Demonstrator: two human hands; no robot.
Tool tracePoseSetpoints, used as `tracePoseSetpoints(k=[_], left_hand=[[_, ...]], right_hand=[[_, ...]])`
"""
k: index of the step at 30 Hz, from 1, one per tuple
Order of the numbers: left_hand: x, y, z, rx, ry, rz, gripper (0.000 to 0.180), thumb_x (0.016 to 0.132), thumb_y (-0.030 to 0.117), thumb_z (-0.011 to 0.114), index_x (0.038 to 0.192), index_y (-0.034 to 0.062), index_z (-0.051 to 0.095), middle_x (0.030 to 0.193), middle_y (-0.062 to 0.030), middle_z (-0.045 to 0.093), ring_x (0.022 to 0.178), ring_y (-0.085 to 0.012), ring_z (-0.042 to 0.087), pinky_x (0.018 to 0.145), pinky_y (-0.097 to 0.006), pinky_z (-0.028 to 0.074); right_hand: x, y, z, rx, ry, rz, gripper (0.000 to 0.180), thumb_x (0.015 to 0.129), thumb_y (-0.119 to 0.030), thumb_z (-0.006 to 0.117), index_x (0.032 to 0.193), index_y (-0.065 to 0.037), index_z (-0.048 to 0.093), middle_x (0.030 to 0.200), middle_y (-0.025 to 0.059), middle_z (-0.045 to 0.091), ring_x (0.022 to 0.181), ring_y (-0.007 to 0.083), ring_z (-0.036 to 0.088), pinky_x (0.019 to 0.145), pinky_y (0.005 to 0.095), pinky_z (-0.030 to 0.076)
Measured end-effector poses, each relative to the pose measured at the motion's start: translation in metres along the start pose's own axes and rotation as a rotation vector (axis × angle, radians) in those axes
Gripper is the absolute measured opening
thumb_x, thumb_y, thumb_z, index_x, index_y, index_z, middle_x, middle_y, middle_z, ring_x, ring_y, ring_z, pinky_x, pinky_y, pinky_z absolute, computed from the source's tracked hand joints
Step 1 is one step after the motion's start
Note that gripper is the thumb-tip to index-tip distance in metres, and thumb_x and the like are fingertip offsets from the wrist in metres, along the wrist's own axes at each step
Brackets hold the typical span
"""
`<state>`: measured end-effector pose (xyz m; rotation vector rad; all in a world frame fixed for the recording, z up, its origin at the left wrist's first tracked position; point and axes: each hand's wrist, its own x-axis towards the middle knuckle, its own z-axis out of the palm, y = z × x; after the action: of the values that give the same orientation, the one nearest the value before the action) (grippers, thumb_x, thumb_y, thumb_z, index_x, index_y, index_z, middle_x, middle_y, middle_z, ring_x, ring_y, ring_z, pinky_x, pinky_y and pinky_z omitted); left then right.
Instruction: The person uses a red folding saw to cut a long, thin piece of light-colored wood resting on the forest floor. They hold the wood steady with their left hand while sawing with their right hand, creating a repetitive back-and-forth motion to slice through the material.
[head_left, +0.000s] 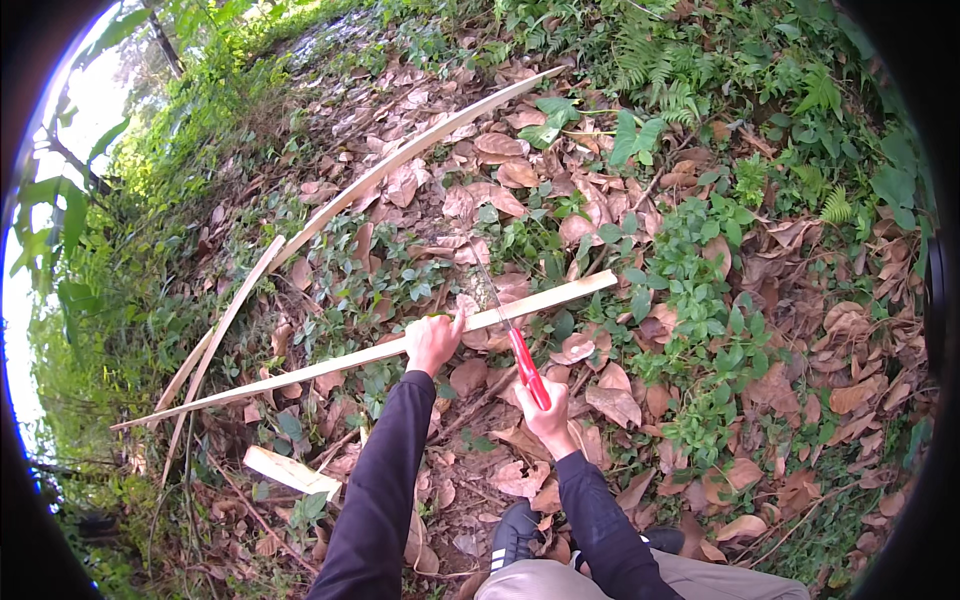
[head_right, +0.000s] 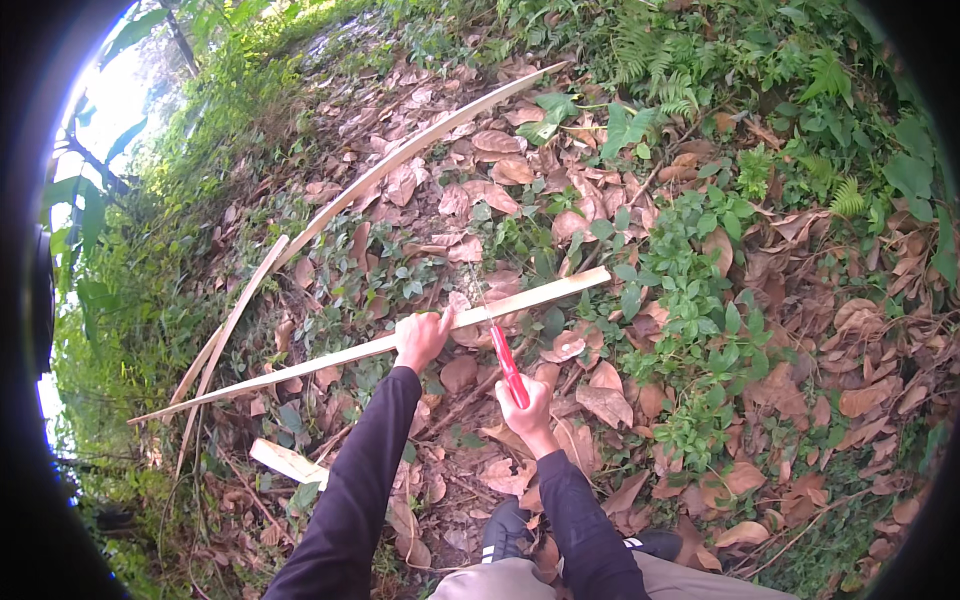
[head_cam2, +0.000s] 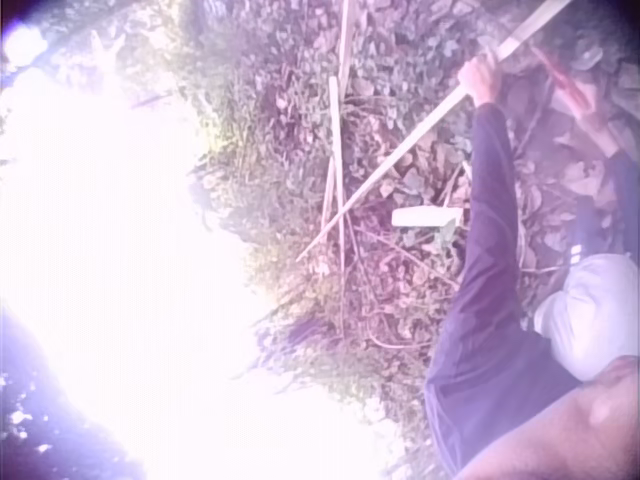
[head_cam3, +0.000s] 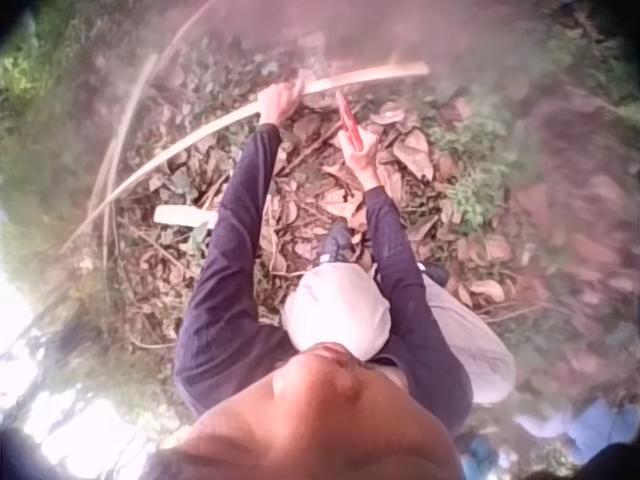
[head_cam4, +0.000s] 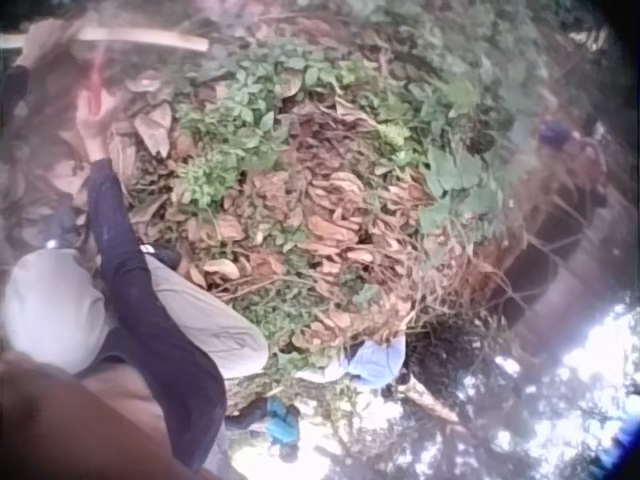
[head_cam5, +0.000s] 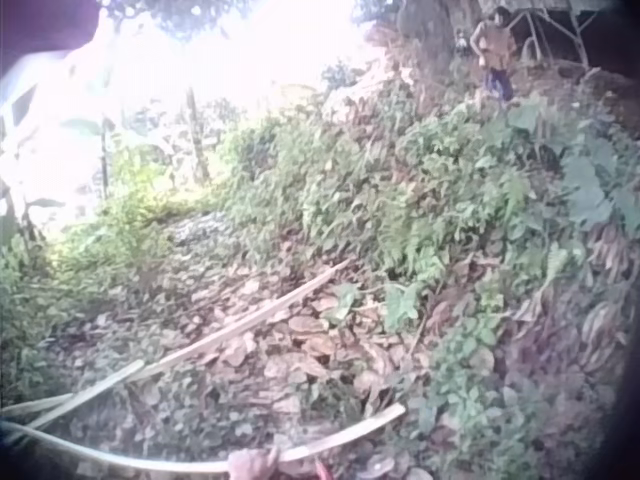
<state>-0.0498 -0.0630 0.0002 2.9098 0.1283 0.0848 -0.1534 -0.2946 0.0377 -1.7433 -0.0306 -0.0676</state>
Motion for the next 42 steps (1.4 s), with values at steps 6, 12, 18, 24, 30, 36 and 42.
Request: tracePoseSetpoints(k=[6, 12, 18, 24, 30, 36, 42], left_hand=[[-0.003, 0.003, 0.003, -0.032, 0.002, 0.003, 0.063, 0.098, 0.05, 0.05, 0.057, 0.0054, 0.067, 0.058, -0.0201, 0.062, 0.058, -0.0385, 0.065, 0.061, -0.048, 0.051], [-0.003, 0.001, 0.006, -0.033, 0.017, -0.007, 0.062, 0.098, 0.049, 0.05, 0.058, 0.0051, 0.068, 0.058, -0.0208, 0.062, 0.057, -0.0389, 0.065, 0.061, -0.049, 0.05], [-0.003, 0.003, 0.002, -0.028, -0.002, -0.002, 0.063, 0.099, 0.05, 0.048, 0.061, 0.0045, 0.069, 0.06, -0.0217, 0.063, 0.06, -0.0398, 0.066, 0.062, -0.049, 0.051], [0.0, 0.0, 0.005, -0.016, -0.061, -0.031, 0.064, 0.099, 0.053, 0.046, 0.066, 0.0049, 0.072, 0.064, -0.0223, 0.065, 0.062, -0.0403, 0.067, 0.065, -0.05, 0.052], [0.006, -0.003, 0.005, -0.016, -0.094, -0.065, 0.066, 0.099, 0.054, 0.044, 0.066, 0.0049, 0.072, 0.065, -0.0235, 0.065, 0.066, -0.0405, 0.068, 0.065, -0.05, 0.052], [0.004, -0.003, 0.005, -0.019, -0.079, -0.054, 0.067, 0.099, 0.056, 0.045, 0.065, 0.0042, 0.072, 0.065, -0.0246, 0.065, 0.064, -0.0407, 0.067, 0.063, -0.049, 0.052], [0.002, 0.007, -0.008, -0.002, -0.124, -0.01, 0.076, 0.091, 0.07, 0.048, 0.065, 0.0025, 0.072, 0.061, -0.0235, 0.064, 0.061, -0.039, 0.067, 0.062, -0.047, 0.052]], right_hand=[[-0.028, 0.004, -0.013, -0.044, -0.024, -0.031, 0.025, 0.086, -0.014, 0.07, 0.067, -0.001, 0.059, 0.049, 0.0078, 0.051, 0.042, 0.0161, 0.052, 0.045, 0.0344, 0.038], [0.001, -0.002, 0.001, -0.036, -0.015, -0.012, 0.024, 0.086, -0.012, 0.069, 0.066, -0.002, 0.059, 0.049, 0.0082, 0.051, 0.042, 0.0174, 0.053, 0.046, 0.0353, 0.038], [-0.021, 0.003, -0.003, -0.043, 0.021, -0.033, 0.025, 0.085, -0.011, 0.069, 0.065, -0.003, 0.057, 0.048, 0.0101, 0.051, 0.04, 0.0206, 0.052, 0.045, 0.0372, 0.037], [-0.017, -0.011, -0.002, -0.07, -0.005, -0.035, 0.022, 0.085, -0.01, 0.068, 0.067, -0.002, 0.058, 0.05, 0.0115, 0.054, 0.043, 0.0248, 0.058, 0.046, 0.0369, 0.042], [-0.066, -0.028, -0.013, -0.143, -0.053, -0.144, 0.014, 0.081, -0.005, 0.067, 0.069, -0.001, 0.061, 0.057, 0.0153, 0.059, 0.049, 0.0323, 0.063, 0.048, 0.0397, 0.048], [-0.067, -0.031, -0.019, -0.073, 0.005, -0.065, 0.016, 0.082, -0.007, 0.067, 0.068, -0.001, 0.06, 0.051, 0.0116, 0.053, 0.042, 0.0255, 0.057, 0.044, 0.0365, 0.042], [-0.038, -0.02, -0.02, -0.033, 0.001, -0.032, 0.021, 0.082, -0.009, 0.068, 0.066, -0.001, 0.057, 0.049, 0.011, 0.051, 0.041, 0.0252, 0.055, 0.044, 0.0359, 0.04]])
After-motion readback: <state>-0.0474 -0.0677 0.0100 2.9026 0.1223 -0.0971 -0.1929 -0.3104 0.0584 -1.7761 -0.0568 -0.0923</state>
